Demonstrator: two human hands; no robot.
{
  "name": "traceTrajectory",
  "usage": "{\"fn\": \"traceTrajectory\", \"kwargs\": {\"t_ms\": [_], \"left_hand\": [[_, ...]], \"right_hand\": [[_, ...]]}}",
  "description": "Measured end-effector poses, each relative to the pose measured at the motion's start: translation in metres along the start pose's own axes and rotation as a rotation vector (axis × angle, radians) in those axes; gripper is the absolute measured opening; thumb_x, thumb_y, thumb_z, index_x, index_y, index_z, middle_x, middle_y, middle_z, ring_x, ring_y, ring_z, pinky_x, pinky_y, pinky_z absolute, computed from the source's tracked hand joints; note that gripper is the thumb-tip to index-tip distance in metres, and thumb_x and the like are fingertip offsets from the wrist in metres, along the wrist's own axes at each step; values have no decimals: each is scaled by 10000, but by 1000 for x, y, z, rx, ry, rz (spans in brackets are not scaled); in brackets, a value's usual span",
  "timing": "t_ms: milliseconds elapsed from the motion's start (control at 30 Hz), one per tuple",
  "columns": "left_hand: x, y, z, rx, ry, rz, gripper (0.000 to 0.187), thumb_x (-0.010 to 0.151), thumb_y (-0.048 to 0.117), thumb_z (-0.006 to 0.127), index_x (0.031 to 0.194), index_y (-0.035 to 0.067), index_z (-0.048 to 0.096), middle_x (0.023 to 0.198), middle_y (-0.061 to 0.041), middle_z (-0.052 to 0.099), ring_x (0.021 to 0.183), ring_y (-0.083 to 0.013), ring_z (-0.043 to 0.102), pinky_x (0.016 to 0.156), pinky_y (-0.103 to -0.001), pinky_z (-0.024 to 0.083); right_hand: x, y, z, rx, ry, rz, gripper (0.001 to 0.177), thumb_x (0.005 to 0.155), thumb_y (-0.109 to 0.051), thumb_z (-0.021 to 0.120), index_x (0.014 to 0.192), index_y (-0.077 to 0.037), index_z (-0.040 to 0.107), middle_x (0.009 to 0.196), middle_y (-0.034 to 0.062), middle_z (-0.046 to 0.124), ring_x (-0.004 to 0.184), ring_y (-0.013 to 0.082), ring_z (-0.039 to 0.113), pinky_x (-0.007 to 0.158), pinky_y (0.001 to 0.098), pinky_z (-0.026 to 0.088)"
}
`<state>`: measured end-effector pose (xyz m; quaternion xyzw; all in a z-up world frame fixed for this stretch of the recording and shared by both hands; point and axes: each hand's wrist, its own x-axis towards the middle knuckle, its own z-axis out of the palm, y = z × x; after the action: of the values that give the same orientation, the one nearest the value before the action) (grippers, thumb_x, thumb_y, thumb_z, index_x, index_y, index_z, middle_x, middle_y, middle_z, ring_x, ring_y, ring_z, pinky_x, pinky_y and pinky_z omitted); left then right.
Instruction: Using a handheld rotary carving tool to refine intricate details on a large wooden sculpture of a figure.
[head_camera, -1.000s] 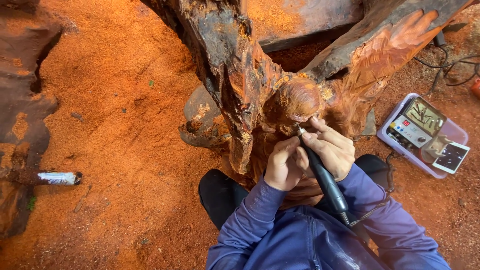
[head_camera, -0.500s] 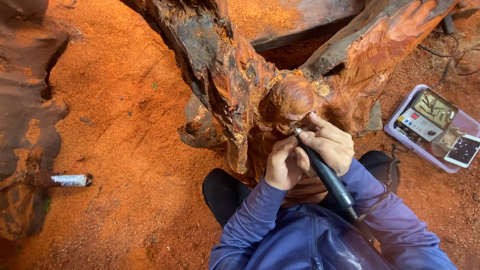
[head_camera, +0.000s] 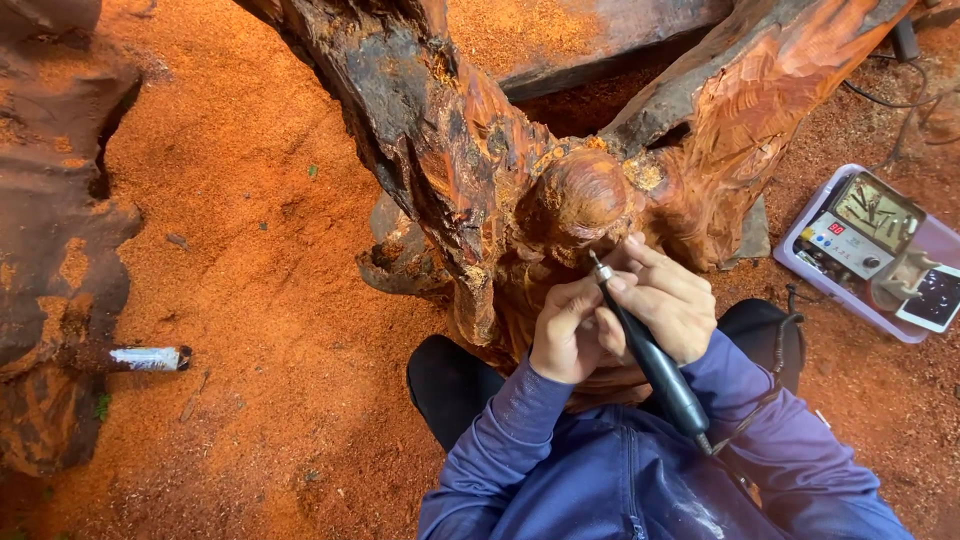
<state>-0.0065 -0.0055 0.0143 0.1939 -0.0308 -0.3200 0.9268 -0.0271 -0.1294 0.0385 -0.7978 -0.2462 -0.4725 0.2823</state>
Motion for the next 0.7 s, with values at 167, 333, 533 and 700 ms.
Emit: {"fn": "traceTrajectory", "kwargs": {"t_ms": [167, 333, 533, 700], "left_hand": [[-9, 20, 16, -120, 123, -105, 258, 984, 80, 579, 757, 11, 681, 656, -18, 601, 629, -54, 626, 551, -110, 545], [-4, 17, 6, -100, 157, -126, 256, 984, 145, 578, 765, 53, 674, 672, 22, 590, 627, -10, 607, 533, -66, 518], [-5, 17, 5, -153, 179, -100, 307, 993, 106, 575, 705, 21, 640, 630, -14, 571, 580, -48, 593, 521, -82, 516], [-1, -9, -10, -118, 73, -67, 211, 935, 52, 603, 737, 33, 671, 706, -67, 614, 654, -119, 621, 505, -165, 543]], "right_hand": [[-2, -4, 8, -63, -36, 4, 308, 901, -213, 742, 906, 95, 750, 681, 148, 669, 510, 252, 602, 855, 596, 596], [-5, 4, 21, -89, 14, -14, 320, 939, -242, 713, 893, 71, 753, 666, 114, 661, 522, 211, 596, 943, 600, 555], [-6, 9, 21, -75, 24, -3, 323, 942, -245, 705, 916, 73, 759, 665, 113, 658, 533, 228, 602, 982, 585, 536], [-20, -2, -2, 48, -55, 111, 324, 880, -254, 727, 946, 62, 752, 670, 103, 669, 557, 250, 645, 944, 619, 551]]}}
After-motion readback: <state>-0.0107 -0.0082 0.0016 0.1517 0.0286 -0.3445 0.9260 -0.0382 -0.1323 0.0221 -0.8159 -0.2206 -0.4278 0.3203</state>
